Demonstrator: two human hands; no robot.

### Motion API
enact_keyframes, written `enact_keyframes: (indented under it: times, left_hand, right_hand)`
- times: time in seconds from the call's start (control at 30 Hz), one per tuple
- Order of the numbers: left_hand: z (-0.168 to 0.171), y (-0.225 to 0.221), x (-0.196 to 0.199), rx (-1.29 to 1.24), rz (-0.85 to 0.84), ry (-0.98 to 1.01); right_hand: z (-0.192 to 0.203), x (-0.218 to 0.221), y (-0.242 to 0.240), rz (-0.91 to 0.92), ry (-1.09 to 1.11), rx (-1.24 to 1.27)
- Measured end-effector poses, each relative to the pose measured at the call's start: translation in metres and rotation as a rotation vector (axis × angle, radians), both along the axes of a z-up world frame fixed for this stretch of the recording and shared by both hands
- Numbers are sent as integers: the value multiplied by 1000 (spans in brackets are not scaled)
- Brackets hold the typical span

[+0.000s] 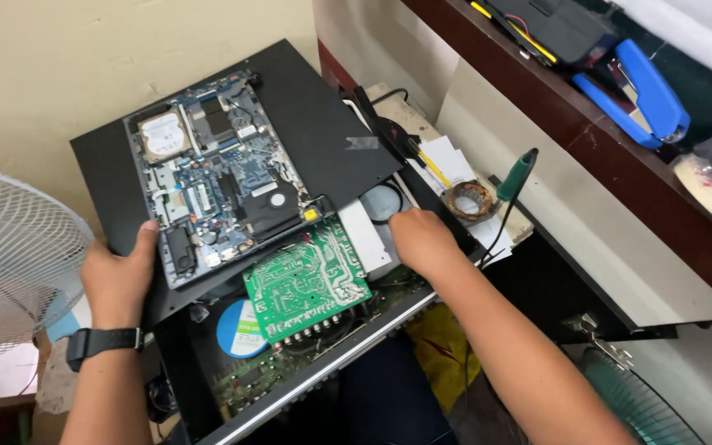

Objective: The person is repairing a laptop by inspecting the motherboard with a magnifying glass and then soldering components using a soldering iron and solder wire.

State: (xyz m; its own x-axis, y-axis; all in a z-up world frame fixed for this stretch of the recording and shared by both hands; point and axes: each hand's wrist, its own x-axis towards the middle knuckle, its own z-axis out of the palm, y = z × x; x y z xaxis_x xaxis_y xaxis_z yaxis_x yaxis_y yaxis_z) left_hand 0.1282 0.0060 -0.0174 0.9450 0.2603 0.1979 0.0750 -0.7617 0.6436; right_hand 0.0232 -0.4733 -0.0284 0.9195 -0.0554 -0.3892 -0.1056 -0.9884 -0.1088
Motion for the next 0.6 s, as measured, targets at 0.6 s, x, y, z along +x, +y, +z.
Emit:
enact_keyframes:
  times: [0.6]
  left_hand:
    - [1,5,-1,36,60,126]
  right_hand:
    - [129,-141,-6,-315,-612,596]
